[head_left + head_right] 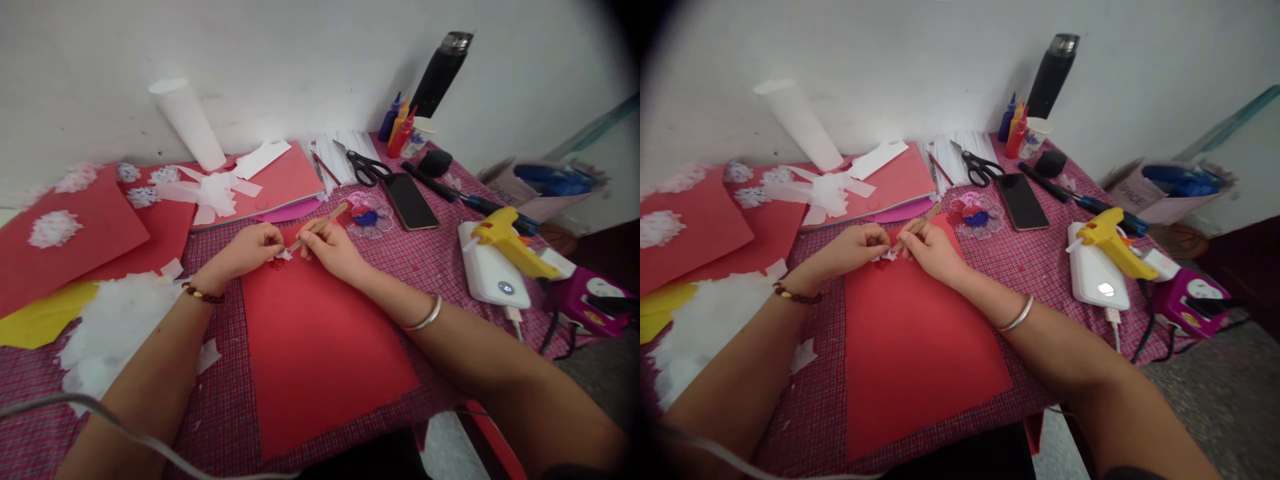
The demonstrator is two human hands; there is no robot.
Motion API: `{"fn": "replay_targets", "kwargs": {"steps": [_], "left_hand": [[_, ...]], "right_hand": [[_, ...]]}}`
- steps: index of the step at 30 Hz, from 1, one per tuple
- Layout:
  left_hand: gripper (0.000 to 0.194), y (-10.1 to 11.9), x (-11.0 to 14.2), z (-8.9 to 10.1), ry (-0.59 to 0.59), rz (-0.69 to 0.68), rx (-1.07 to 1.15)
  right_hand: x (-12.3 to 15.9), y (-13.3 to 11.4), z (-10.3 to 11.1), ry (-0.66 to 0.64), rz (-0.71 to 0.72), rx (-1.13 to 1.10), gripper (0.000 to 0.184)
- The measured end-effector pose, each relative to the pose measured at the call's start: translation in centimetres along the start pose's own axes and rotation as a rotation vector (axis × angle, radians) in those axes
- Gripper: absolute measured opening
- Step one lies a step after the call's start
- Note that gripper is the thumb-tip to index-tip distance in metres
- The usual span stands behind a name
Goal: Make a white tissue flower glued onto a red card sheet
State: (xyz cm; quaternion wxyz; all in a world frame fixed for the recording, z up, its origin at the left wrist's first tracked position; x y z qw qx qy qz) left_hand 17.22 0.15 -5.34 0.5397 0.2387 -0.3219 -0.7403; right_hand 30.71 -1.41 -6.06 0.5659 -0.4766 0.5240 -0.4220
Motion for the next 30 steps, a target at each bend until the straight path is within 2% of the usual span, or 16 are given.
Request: {"fn": "replay_targets", "kwargs": {"steps": [4, 10, 13, 17, 24, 27, 30], "left_hand": [[0.007, -0.1, 0.0, -0.1, 0.000, 0.040, 0.044], [0.013, -0.2, -0.1, -0.1, -0.001, 0.014, 0.041], [0.022, 0.1, -0.2, 0.0, -0.013, -0.021, 0.067], [0.036, 0.2, -0.3, 0.7, 0.061, -0.056, 0.114], [0.034, -1.8, -0.4, 1.3, 0.164, 0.084, 0.267], [0.035, -2.0, -0.5, 1.1, 0.150, 0.072, 0.318], [0.038, -2.0, -0.6, 0.7, 0.105, 0.053, 0.394]], "right_hand": [[0.3, -0.6, -0.7, -0.040, 0.075, 0.091, 0.018], [0.8, -1.0, -1.8, -0.092, 0.137, 0.171, 0.021], [0.8, -1.1, -2.1, -0.108, 0.174, 0.245, 0.022], [0.8, -1.3, -2.6, -0.143, 0.226, 0.425, 0.021], [1.1, -2.1, -2.9, -0.167, 0.243, 0.711, 0.022], [0.6, -2.5, -3.5, -0.197, 0.215, 0.853, 0.026], [-0.7, -3.5, -5.0, -0.278, 0.240, 0.966, 0.028]]}}
Point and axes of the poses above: each hand's wrist, its own x-axis away from the middle knuckle, its own z-axis out of the back of the hand, y = z × x, the point moved 8 cm from there along -x, towards the middle knuckle, and after that the axes turned 13 degrees about y, right-handed, at the moved point
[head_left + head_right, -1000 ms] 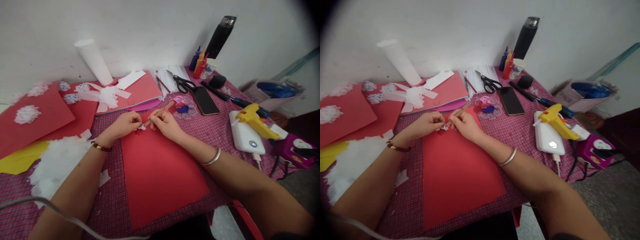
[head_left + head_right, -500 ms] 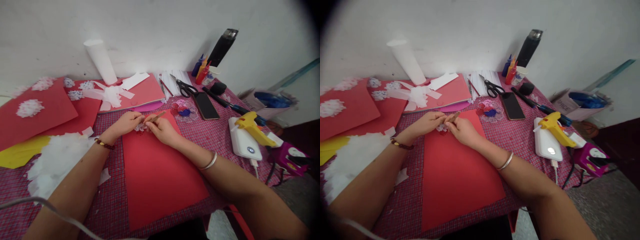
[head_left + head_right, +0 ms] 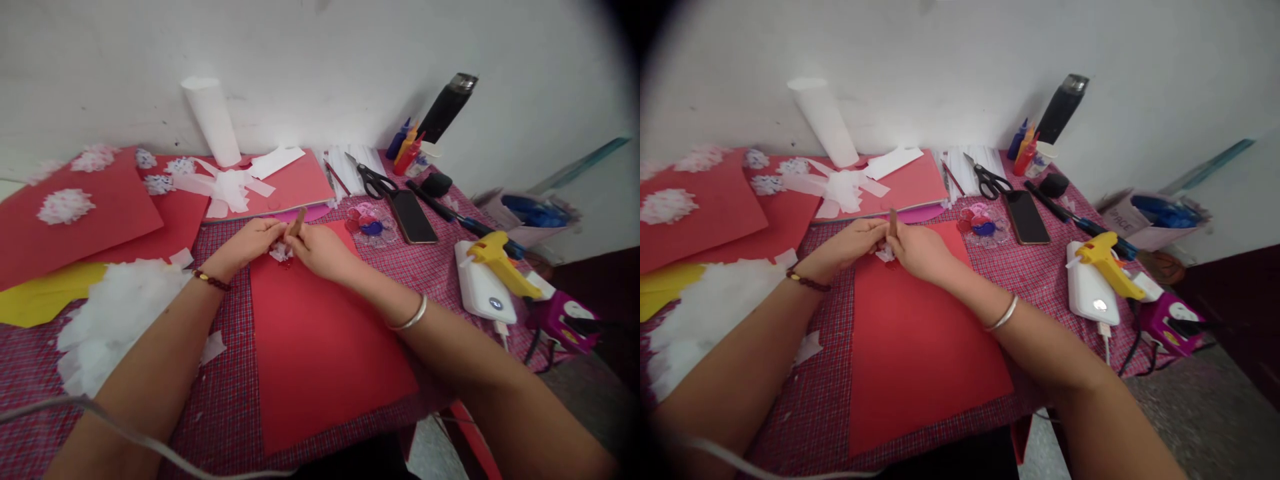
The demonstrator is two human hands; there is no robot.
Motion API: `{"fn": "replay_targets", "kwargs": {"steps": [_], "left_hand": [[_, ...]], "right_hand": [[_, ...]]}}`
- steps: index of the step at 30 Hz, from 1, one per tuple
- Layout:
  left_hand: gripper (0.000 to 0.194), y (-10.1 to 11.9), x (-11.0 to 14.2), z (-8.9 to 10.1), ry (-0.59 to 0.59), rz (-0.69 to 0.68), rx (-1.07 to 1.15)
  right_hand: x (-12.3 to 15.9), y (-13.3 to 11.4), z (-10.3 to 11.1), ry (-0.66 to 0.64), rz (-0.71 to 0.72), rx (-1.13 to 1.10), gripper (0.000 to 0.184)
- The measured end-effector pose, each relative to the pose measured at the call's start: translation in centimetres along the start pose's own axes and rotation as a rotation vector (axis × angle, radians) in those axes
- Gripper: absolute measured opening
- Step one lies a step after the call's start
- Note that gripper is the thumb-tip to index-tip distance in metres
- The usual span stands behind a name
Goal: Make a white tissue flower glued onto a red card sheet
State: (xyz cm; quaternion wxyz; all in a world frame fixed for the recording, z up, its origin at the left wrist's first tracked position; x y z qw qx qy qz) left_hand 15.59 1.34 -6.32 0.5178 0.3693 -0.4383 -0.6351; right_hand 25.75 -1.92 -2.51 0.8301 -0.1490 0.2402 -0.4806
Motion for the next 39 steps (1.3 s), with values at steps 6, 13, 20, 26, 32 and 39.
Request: {"fn": "replay_targets", "kwargs": {"steps": [6, 13, 20, 26, 32, 39], "left_hand": [[0.039, -0.5, -0.3, 0.2, 0.036, 0.020, 0.114], [0.023, -0.9, -0.2, 0.6, 0.086, 0.099, 0.086], [0.021, 2.3, 0.2, 3.9, 0.157, 0.218, 0.150], [0.018, 7.8, 9.8, 7.3, 0.135, -0.079, -0.497], [0.017, 4.3, 21.6, 3.5, 0.084, -0.273, -1.278], [0.020, 3.6, 22.0, 4.5, 0.247, -0.237, -1.167]], "right_hand": [[-3.4, -1.5, 0.3, -0.113, 0.006, -0.031, 0.019], [-1.1, 3.2, 3.1, 0.276, -0.317, -0.797, 0.022], [3.8, 5.9, -0.7, 0.192, -0.529, -1.123, 0.029], [4.3, 5.7, -0.8, 0.190, -0.406, -1.137, 0.024], [4.3, 5.4, -0.7, 0.167, -0.386, -1.156, 0.017], [4.6, 5.5, -1.0, 0.175, -0.400, -1.186, 0.017]]}}
Point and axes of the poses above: each hand's wrist, its own x-axis away from the middle knuckle, its own z-axis out of the back of the hand, y = z × x, the point moved 8 cm from there along -x, towards the middle knuckle, and after that the axes turned 13 degrees about y, right-handed, at the moved point
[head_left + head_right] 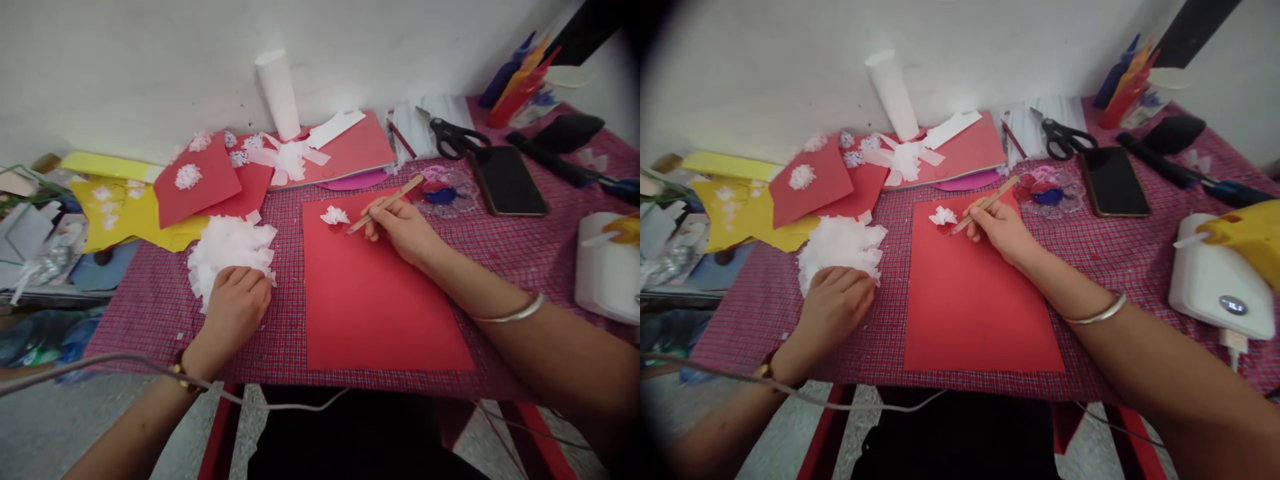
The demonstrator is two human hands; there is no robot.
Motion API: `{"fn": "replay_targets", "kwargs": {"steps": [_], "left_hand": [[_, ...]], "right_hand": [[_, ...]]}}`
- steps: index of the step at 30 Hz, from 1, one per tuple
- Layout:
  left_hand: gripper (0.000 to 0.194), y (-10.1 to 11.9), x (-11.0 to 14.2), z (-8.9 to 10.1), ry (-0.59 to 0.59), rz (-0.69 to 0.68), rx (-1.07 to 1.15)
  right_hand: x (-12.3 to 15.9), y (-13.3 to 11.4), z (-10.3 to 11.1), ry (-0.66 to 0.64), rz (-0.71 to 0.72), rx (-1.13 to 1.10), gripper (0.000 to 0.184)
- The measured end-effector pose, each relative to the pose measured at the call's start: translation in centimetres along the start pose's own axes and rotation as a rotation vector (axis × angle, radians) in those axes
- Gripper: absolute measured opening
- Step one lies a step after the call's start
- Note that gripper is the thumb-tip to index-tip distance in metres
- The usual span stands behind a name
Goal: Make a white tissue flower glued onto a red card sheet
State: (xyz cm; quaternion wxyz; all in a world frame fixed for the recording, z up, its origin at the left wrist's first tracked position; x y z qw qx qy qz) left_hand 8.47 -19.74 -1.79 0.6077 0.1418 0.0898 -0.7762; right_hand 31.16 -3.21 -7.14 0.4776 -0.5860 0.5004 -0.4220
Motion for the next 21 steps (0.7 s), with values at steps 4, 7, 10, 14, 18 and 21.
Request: {"fn": "replay_targets", "kwargs": {"steps": [4, 7, 10, 14, 18, 21], "left_hand": [[0.014, -3.1, -2.1, 0.6, 0.110, 0.530, 0.627], [0.013, -2.4, -3.5, -1.6, 0.053, 0.860, 1.106], [0.015, -0.2, -5.5, -3.4, -0.011, 0.914, 1.284], [0.016, 1.6, -6.9, -4.9, -0.053, 0.888, 1.330], [0.019, 1.5, -7.3, -5.0, -0.049, 0.809, 1.244], [0.018, 2.5, -7.7, -4.5, -0.109, 0.562, 0.994]], "right_hand": [[0.8, -0.9, -0.4, 0.021, 0.001, -0.074, 0.015], [2.3, -3.0, -1.5, -0.025, 0.041, -0.180, 0.018], [4.2, -5.1, -3.1, -0.146, 0.124, -0.197, 0.024], [5.2, -6.0, -3.7, -0.201, 0.196, -0.106, 0.025], [4.5, -5.6, -2.8, -0.145, 0.182, -0.117, 0.024], [3.4, -4.6, -1.9, -0.063, 0.123, -0.156, 0.019]]}}
Point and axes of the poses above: each hand's wrist, its own x-axis away from the middle knuckle, its own z-axis out of the back of the hand, y = z × x, the point moved 8 cm from there along -x, towards the middle knuckle, and after that the axes turned 13 degrees about y, right-handed, at the moved point
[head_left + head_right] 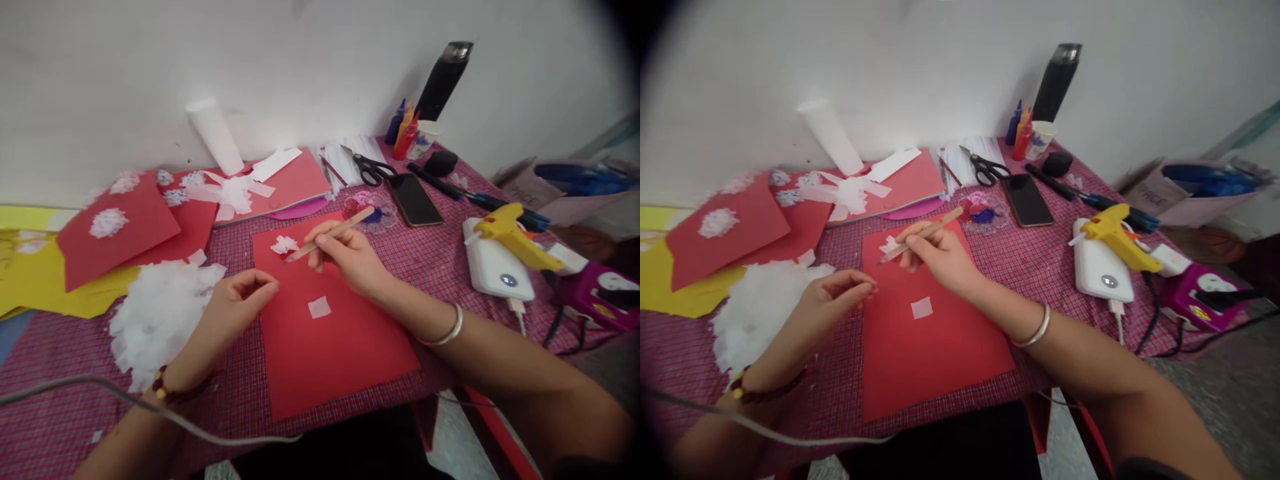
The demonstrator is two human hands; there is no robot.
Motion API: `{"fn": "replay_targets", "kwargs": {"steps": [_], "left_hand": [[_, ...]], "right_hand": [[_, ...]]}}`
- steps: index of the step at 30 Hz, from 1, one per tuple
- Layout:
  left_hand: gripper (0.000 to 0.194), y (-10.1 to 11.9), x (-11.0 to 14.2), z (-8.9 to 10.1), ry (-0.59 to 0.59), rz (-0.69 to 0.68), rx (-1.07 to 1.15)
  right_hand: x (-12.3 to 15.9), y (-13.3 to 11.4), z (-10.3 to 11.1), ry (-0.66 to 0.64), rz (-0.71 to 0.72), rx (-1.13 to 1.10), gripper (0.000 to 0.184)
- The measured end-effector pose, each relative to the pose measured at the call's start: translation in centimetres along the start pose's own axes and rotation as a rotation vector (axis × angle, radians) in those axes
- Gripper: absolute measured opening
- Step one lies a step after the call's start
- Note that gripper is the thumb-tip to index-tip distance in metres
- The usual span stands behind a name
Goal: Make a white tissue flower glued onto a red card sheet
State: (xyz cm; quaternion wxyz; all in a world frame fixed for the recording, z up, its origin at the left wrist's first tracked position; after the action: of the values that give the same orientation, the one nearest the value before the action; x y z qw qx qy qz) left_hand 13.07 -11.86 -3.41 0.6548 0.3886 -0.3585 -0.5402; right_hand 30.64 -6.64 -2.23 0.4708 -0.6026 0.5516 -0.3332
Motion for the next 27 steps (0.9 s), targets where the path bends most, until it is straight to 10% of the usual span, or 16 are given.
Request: {"fn": "replay_targets", "kwargs": {"steps": [9, 16, 27], "left_hand": [[0.024, 3.8, 4.2, -6.7, -0.254, -0.637, -0.677], [0.012, 1.7, 1.9, -7.2, -0.250, -0.407, -0.629], [0.022, -1.3, 0.8, -3.1, 0.015, 0.233, 0.448]], "right_hand": [[-1.7, 1.6, 2.1, 0.125, -0.073, 0.002, 0.013], [-1.8, 1.4, 2.0, 0.109, -0.050, -0.024, 0.014], [-0.3, 0.3, 0.4, -0.041, -0.024, -0.180, 0.018]]}}
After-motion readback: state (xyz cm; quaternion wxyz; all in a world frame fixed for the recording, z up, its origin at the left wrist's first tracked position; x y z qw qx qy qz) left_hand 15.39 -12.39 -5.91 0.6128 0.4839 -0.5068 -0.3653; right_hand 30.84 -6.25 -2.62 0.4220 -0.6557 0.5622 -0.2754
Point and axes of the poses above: each hand's wrist, its own x-axis away from the middle knuckle, its own z-axis out of the back of the hand, y = z × x, the point moved 8 cm from there along -x, towards the middle knuckle, and after that the axes turned 13 degrees about y, right-handed, at the moved point
